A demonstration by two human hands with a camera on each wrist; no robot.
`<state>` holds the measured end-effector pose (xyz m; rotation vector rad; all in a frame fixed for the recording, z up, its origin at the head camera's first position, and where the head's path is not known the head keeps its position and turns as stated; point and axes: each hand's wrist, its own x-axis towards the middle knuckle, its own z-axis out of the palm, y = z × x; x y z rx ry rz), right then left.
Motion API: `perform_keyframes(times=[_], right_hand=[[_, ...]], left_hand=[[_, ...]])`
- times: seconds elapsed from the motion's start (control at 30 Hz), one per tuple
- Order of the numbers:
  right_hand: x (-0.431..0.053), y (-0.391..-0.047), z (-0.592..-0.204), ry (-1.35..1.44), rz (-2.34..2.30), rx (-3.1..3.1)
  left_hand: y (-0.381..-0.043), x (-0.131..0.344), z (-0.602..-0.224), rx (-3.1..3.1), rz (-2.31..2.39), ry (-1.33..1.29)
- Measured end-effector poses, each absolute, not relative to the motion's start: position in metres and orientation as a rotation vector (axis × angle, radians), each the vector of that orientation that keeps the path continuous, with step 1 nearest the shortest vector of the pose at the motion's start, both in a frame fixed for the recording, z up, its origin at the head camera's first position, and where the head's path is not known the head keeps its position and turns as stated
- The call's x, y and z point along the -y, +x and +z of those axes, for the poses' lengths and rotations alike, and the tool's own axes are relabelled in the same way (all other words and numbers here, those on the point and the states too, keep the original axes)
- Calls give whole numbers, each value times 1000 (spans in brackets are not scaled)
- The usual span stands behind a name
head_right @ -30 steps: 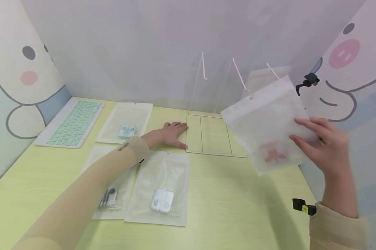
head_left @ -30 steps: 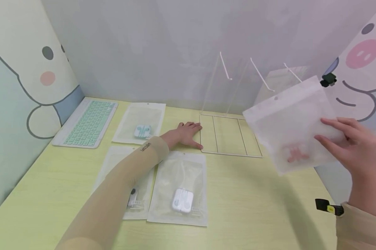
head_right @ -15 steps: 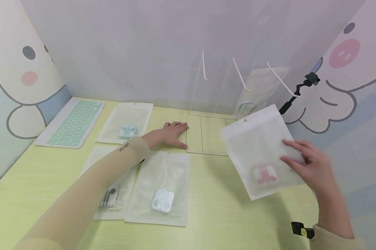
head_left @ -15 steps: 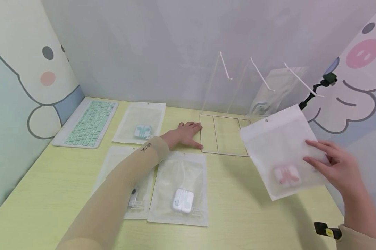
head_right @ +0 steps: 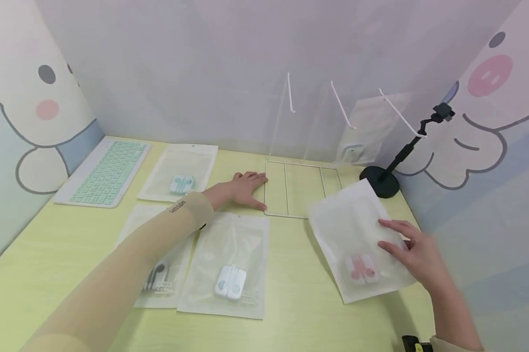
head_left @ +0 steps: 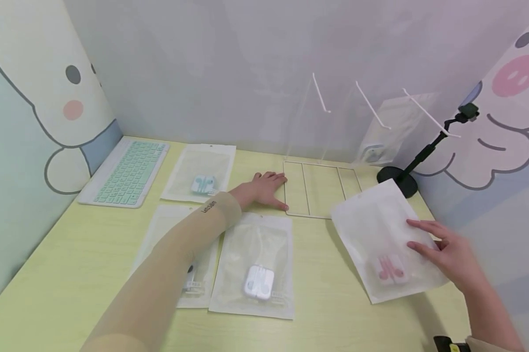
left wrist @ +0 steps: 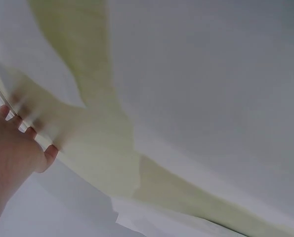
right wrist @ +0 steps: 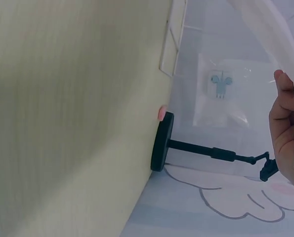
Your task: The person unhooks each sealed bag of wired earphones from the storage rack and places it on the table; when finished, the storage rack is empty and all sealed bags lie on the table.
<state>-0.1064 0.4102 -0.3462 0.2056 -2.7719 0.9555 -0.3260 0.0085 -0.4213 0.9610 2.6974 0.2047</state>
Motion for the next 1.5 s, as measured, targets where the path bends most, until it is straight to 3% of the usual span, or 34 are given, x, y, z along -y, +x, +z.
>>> perform_keyframes(times=[0.5, 0.83, 1.33, 1.5], right_hand=[[-396, -113, -371, 222, 729, 3090], [-383, -122, -388, 342, 1015, 3285], [-355, -134, -402, 553, 777, 3492], [-347, -135, -400, 506, 693, 3505]], left_hand=[[-325, -8, -415, -2671, 237, 956], [-324, -8, -414, -2669, 236, 954], [-324, -7, -414, -2664, 230, 949], [-324, -7, -414, -2665, 232, 948]])
